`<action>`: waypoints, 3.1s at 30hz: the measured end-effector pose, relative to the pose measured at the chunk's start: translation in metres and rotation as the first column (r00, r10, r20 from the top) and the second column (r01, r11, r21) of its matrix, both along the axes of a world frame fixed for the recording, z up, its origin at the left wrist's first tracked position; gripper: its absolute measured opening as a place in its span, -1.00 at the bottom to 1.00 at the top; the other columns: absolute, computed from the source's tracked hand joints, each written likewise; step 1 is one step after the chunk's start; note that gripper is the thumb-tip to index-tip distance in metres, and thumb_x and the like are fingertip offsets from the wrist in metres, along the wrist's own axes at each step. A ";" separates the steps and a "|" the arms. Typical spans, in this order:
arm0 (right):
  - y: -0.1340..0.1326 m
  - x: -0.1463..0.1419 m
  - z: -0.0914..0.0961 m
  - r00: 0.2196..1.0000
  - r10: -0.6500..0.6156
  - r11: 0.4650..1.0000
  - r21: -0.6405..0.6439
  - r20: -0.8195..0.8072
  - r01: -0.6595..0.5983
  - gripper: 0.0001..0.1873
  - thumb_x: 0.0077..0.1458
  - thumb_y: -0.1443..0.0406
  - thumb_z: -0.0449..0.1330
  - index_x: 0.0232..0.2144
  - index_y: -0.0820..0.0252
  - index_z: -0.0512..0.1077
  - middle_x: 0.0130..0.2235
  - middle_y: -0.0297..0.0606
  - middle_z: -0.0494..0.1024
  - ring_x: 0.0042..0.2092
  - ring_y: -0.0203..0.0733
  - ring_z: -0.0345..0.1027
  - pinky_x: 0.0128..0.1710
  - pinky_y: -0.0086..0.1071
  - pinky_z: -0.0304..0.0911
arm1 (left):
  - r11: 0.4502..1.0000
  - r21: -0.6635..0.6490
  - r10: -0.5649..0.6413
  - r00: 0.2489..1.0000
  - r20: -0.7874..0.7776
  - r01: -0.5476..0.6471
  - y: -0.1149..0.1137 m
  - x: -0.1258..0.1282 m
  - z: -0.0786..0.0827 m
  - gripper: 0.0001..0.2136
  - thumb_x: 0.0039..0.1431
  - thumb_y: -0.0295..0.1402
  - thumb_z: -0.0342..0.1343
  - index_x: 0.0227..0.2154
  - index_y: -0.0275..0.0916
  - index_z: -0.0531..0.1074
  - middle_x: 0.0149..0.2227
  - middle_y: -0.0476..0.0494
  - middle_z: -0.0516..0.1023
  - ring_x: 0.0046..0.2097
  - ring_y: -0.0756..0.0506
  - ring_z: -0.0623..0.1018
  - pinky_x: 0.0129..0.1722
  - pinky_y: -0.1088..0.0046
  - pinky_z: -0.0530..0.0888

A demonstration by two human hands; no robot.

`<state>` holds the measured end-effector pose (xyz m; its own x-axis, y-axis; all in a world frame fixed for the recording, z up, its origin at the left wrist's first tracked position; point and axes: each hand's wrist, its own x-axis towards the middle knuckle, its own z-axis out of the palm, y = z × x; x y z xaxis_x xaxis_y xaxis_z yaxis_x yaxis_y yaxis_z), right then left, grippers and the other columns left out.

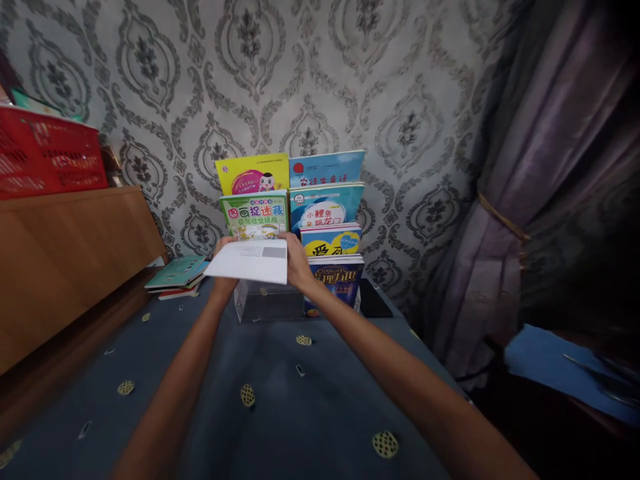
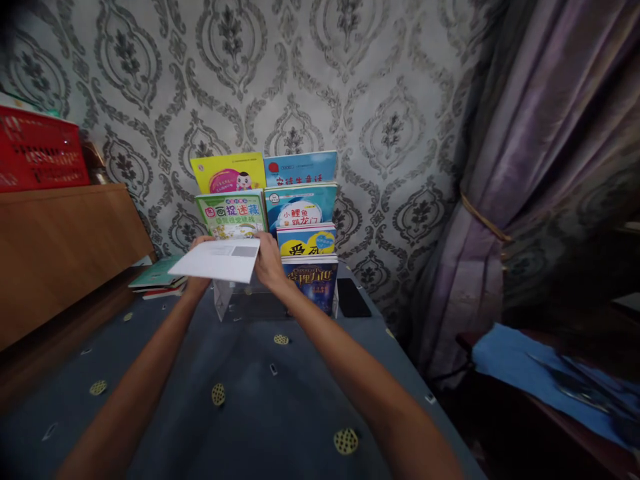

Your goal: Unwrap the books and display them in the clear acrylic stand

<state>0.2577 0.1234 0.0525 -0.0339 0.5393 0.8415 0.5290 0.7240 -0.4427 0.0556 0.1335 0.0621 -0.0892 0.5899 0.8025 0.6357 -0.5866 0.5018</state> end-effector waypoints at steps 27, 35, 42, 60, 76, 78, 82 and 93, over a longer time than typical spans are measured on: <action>-0.002 0.006 0.071 0.982 -0.165 0.982 0.103 0.089 0.156 -0.76 0.28 0.37 -0.07 -0.11 0.19 0.35 -0.24 -0.12 0.53 -0.21 -0.04 0.40 -0.14 -0.15 0.30 | 0.977 -0.114 0.151 0.960 -0.237 -0.181 0.010 0.005 0.044 -0.85 0.24 -0.39 0.04 -0.15 -0.26 0.39 -0.20 -0.22 0.57 -0.09 -0.23 0.57 -0.03 0.24 0.45; 0.004 0.013 0.075 0.944 -0.259 0.965 0.103 0.206 0.242 -0.80 0.18 0.43 -0.01 -0.23 0.16 0.38 -0.19 -0.09 0.52 -0.15 -0.01 0.35 -0.13 -0.15 0.30 | 0.952 -0.122 0.230 0.921 -0.316 -0.280 0.016 0.003 0.039 -0.84 0.25 -0.39 0.00 -0.13 -0.25 0.36 -0.17 -0.25 0.59 -0.04 -0.27 0.57 -0.01 0.20 0.46; -0.009 0.013 0.080 0.926 -0.316 0.947 0.122 0.207 0.296 -0.64 0.17 0.47 -0.05 -0.04 0.19 0.38 -0.07 -0.03 0.50 -0.08 0.03 0.38 -0.07 -0.11 0.33 | 0.921 -0.145 0.284 0.879 -0.383 -0.361 0.018 0.006 0.040 -0.82 0.29 -0.37 -0.01 -0.08 -0.26 0.34 -0.16 -0.28 0.60 -0.02 -0.29 0.58 -0.02 0.20 0.46; -0.021 0.005 0.046 0.951 -0.213 0.977 0.024 0.225 0.213 -0.56 0.13 0.44 0.02 0.04 0.33 0.43 0.03 0.08 0.52 0.07 0.07 0.39 0.12 -0.07 0.31 | 0.891 -0.163 0.330 0.851 -0.408 -0.424 -0.003 0.017 0.048 -0.73 0.31 -0.39 -0.07 0.03 -0.32 0.26 -0.09 -0.39 0.60 -0.03 -0.32 0.61 -0.07 0.22 0.49; -0.026 0.009 0.030 0.974 -0.156 0.987 0.052 0.165 0.150 -0.58 0.11 0.46 0.03 0.00 0.29 0.46 0.00 0.05 0.56 0.07 0.04 0.42 0.13 -0.04 0.31 | 0.878 -0.119 0.393 0.840 -0.373 -0.464 -0.022 0.017 0.037 -0.62 0.30 -0.32 -0.06 0.12 -0.36 0.18 0.01 -0.45 0.53 0.11 -0.35 0.52 -0.02 0.17 0.49; -0.027 0.010 0.030 0.975 -0.154 0.988 0.051 0.160 0.147 -0.59 0.11 0.47 0.03 0.00 0.29 0.46 0.00 0.06 0.56 0.07 0.04 0.41 0.14 -0.03 0.30 | 0.881 -0.127 0.385 0.847 -0.367 -0.455 -0.024 0.017 0.037 -0.62 0.29 -0.33 -0.05 0.12 -0.36 0.18 0.01 -0.46 0.53 0.11 -0.35 0.51 -0.02 0.16 0.49; -0.033 0.008 0.030 0.979 -0.132 0.991 0.053 0.156 0.125 -0.58 0.12 0.48 0.02 -0.01 0.27 0.47 0.00 0.03 0.55 0.06 0.02 0.42 0.14 -0.06 0.31 | 0.892 -0.134 0.363 0.860 -0.358 -0.432 -0.028 0.017 0.032 -0.62 0.29 -0.35 -0.06 0.12 -0.38 0.17 0.02 -0.48 0.52 0.12 -0.36 0.51 -0.04 0.18 0.49; -0.122 -0.019 -0.115 0.900 0.182 0.940 -0.339 0.395 -0.041 -0.61 0.24 0.46 0.01 0.01 0.20 0.49 0.10 -0.02 0.51 0.11 -0.06 0.45 0.10 -0.13 0.41 | 0.817 -0.311 0.354 0.848 -0.395 -0.486 -0.032 -0.048 -0.068 -0.63 0.27 -0.39 -0.05 0.12 -0.33 0.21 0.05 -0.41 0.52 0.09 -0.28 0.53 -0.03 0.25 0.48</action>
<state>0.2385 0.0016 -0.0624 -0.4174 0.7439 0.5220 0.6380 0.6489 -0.4146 0.0072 0.1016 -0.0056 -0.1919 0.8158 0.5455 0.9304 -0.0255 0.3656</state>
